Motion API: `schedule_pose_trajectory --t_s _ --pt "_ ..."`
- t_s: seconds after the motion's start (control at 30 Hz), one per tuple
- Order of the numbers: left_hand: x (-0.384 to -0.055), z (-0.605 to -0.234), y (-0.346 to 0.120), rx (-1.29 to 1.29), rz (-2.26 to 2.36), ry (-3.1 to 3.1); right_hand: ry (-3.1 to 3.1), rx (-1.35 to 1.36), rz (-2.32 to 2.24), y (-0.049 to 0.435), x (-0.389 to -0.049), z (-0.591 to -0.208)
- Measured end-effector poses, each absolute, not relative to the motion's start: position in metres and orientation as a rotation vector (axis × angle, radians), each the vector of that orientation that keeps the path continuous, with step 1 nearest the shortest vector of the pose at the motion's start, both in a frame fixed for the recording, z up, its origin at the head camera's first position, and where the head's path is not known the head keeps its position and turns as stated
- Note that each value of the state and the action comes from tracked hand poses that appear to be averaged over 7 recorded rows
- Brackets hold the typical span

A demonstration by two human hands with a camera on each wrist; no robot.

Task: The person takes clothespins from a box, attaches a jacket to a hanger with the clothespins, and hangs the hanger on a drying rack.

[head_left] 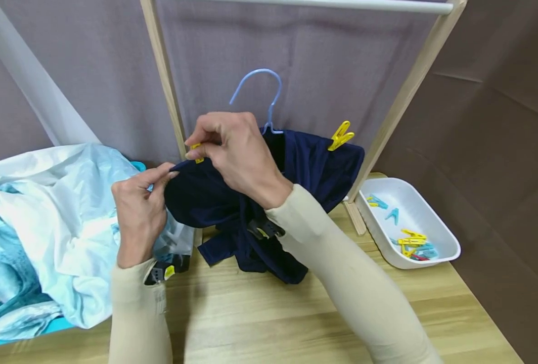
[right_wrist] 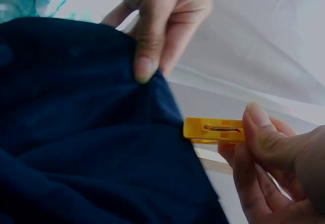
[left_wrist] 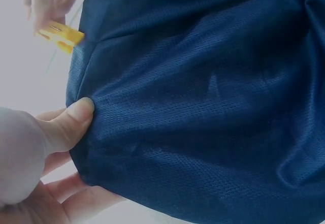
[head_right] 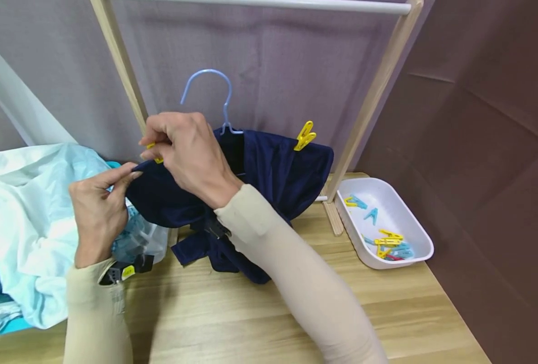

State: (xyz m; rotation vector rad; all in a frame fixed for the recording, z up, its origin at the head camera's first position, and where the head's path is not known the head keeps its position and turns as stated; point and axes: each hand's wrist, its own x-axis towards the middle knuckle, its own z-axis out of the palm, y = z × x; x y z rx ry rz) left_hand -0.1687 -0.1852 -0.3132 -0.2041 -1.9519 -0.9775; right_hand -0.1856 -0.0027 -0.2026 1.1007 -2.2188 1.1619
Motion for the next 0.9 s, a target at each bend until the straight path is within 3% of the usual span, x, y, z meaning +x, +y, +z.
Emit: schedule_pose_trajectory --t_s 0.47,0.67,0.9 --pt "-0.169 -0.314 -0.181 -0.224 -0.955 -1.969 -2.482 1.021 0.874 0.009 -0.183 -0.203" --pt "-0.170 -0.314 -0.179 -0.213 -0.985 -1.972 -2.028 0.990 1.037 0.068 -0.172 -0.207" --pt "-0.170 -0.315 -0.177 -0.230 -0.996 -1.963 -2.142 0.469 1.063 0.156 -0.169 -0.240"
